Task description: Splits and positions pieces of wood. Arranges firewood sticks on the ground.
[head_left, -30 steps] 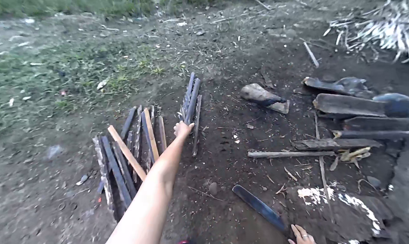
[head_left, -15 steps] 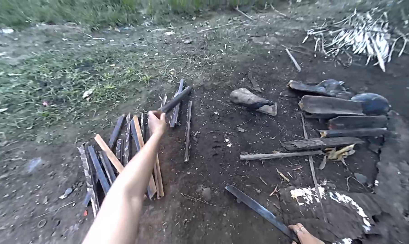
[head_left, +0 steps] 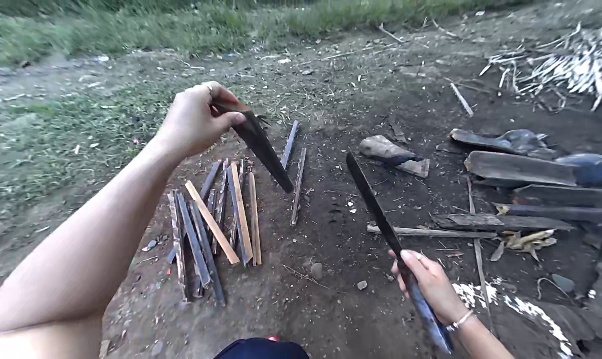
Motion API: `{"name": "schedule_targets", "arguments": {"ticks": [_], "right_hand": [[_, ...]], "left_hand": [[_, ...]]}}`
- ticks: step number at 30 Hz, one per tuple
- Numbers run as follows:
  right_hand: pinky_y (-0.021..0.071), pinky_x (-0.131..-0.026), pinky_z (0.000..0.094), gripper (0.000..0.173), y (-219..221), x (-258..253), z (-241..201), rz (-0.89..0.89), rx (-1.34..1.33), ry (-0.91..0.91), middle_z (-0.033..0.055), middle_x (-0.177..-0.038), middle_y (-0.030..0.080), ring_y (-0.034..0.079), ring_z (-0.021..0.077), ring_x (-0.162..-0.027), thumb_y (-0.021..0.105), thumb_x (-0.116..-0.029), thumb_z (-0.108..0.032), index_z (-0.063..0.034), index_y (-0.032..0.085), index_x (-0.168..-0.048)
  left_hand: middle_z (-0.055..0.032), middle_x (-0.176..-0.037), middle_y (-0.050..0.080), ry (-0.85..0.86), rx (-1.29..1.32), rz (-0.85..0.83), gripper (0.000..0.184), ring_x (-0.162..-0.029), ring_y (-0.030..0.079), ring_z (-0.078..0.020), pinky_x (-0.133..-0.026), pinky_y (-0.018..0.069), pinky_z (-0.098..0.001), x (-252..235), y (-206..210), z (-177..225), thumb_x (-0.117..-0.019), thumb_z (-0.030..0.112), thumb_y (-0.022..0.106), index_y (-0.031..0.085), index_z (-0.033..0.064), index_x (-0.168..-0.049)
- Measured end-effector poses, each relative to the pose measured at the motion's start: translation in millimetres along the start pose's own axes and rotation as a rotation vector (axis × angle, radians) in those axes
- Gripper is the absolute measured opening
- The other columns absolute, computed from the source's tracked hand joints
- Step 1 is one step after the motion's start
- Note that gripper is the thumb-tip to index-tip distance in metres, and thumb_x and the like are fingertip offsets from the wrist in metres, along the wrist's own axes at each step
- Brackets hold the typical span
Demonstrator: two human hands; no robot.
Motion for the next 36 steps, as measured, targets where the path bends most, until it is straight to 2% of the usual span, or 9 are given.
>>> {"name": "schedule_targets", "arguments": {"ticks": [4,7,10,13,21,27,30,33,36], "right_hand": [[0.0539,-0.044,0.0244,0.026,18.5,-4.8,-35.7,0.077,-0.156,-0.052,0.0048,-0.075,0.067,0.059,0.0101,-0.048,0.052,-0.1087,-0.017,0.0026,0.060,-0.124],[0.0558,-0.047,0.0240,0.029,28.2,0.6,-59.5,0.214,-0.124,-0.171,0.0020,-0.073,0.064,0.059,0.0078,-0.048,0.045,-0.1117,-0.019,0.0037,0.058,-0.124],[0.0602,-0.057,0.0268,0.035,35.7,6.2,-79.4,0.257,0.061,-0.256,0.0035,-0.083,0.066,0.066,0.0083,-0.059,0.038,-0.1121,-0.019,0.0066,0.051,-0.133],[0.0597,-0.062,0.0324,0.038,41.7,8.6,-94.2,0.269,0.286,-0.295,0.0081,-0.088,0.066,0.066,0.0129,-0.065,0.039,-0.1113,-0.019,0.0082,0.050,-0.136],[0.0591,-0.061,0.0362,0.031,67.4,33.3,-164.6,0.421,0.498,-0.583,0.0093,-0.076,0.068,0.067,0.0171,-0.059,0.046,-0.1078,-0.017,0.0071,0.060,-0.120],[0.0594,-0.073,0.0494,0.036,93.6,35.2,-160.1,0.332,0.659,-0.476,0.0199,-0.086,0.072,0.073,0.0340,-0.077,0.047,-0.1079,-0.018,0.0102,0.059,-0.126],[0.0584,-0.078,0.0491,0.036,95.1,38.1,-164.2,0.275,0.725,-0.406,0.0205,-0.090,0.072,0.073,0.0349,-0.084,0.045,-0.1094,-0.020,0.0088,0.059,-0.126],[0.0579,-0.083,0.0488,0.039,95.8,37.9,-169.3,0.232,0.756,-0.348,0.0208,-0.095,0.073,0.074,0.0347,-0.091,0.044,-0.1106,-0.021,0.0086,0.057,-0.132],[0.0573,-0.084,0.0485,0.037,97.3,38.1,-167.7,0.212,0.763,-0.307,0.0203,-0.097,0.073,0.073,0.0345,-0.093,0.042,-0.1112,-0.022,0.0066,0.056,-0.131]], "left_hand": [[-0.0178,-0.107,0.070,0.200,-0.020,-0.151,0.027,-0.093,0.071,-0.0285,-0.086,0.0571,-0.0518,10.0,34.8,57.9,-0.0968,0.016,0.072,0.067,0.0013,-0.119],[-0.0174,-0.111,0.071,0.276,0.046,-0.271,0.027,-0.099,0.070,-0.0292,-0.091,0.0566,-0.0508,10.7,86.6,85.0,-0.0953,0.015,0.074,0.069,0.0012,-0.118],[-0.0181,-0.112,0.070,0.322,0.145,-0.239,0.033,-0.100,0.069,-0.0299,-0.091,0.0554,-0.0500,7.4,116.1,101.6,-0.0934,0.017,0.076,0.068,0.0001,-0.120],[-0.0134,-0.099,0.070,0.232,0.310,-0.182,0.047,-0.083,0.069,-0.0211,-0.079,0.0579,-0.0418,3.5,124.9,99.3,-0.0860,0.019,0.084,0.060,0.0003,-0.121],[-0.0038,-0.088,0.071,0.165,0.572,-0.052,0.039,-0.077,0.066,-0.0045,-0.074,0.0557,-0.0233,12.5,130.7,78.5,-0.0789,0.011,0.088,0.065,0.0005,-0.109],[-0.0041,-0.087,0.070,0.188,0.565,-0.008,0.039,-0.076,0.065,-0.0056,-0.072,0.0549,-0.0244,21.5,125.0,73.4,-0.0775,0.012,0.088,0.067,-0.0007,-0.108],[-0.0041,-0.087,0.071,0.184,0.547,-0.002,0.039,-0.076,0.065,-0.0056,-0.073,0.0552,-0.0246,25.4,122.5,71.4,-0.0779,0.013,0.088,0.067,-0.0005,-0.107],[-0.0071,-0.092,0.071,0.158,0.573,0.006,0.042,-0.081,0.068,-0.0084,-0.075,0.0573,-0.0267,27.4,123.3,68.8,-0.0777,0.012,0.089,0.065,-0.0014,-0.110],[-0.0186,-0.124,0.064,0.038,0.659,-0.067,0.076,-0.108,0.068,-0.0250,-0.088,0.0591,-0.0408,41.3,144.5,59.3,-0.0735,0.006,0.090,0.051,-0.0001,-0.139]]}}
Point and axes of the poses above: each hand's wrist, its own x-axis away from the middle knuckle, its own y-axis out of the palm, z = x × y, the point moved 10 cm from there along -x, towards the middle knuckle
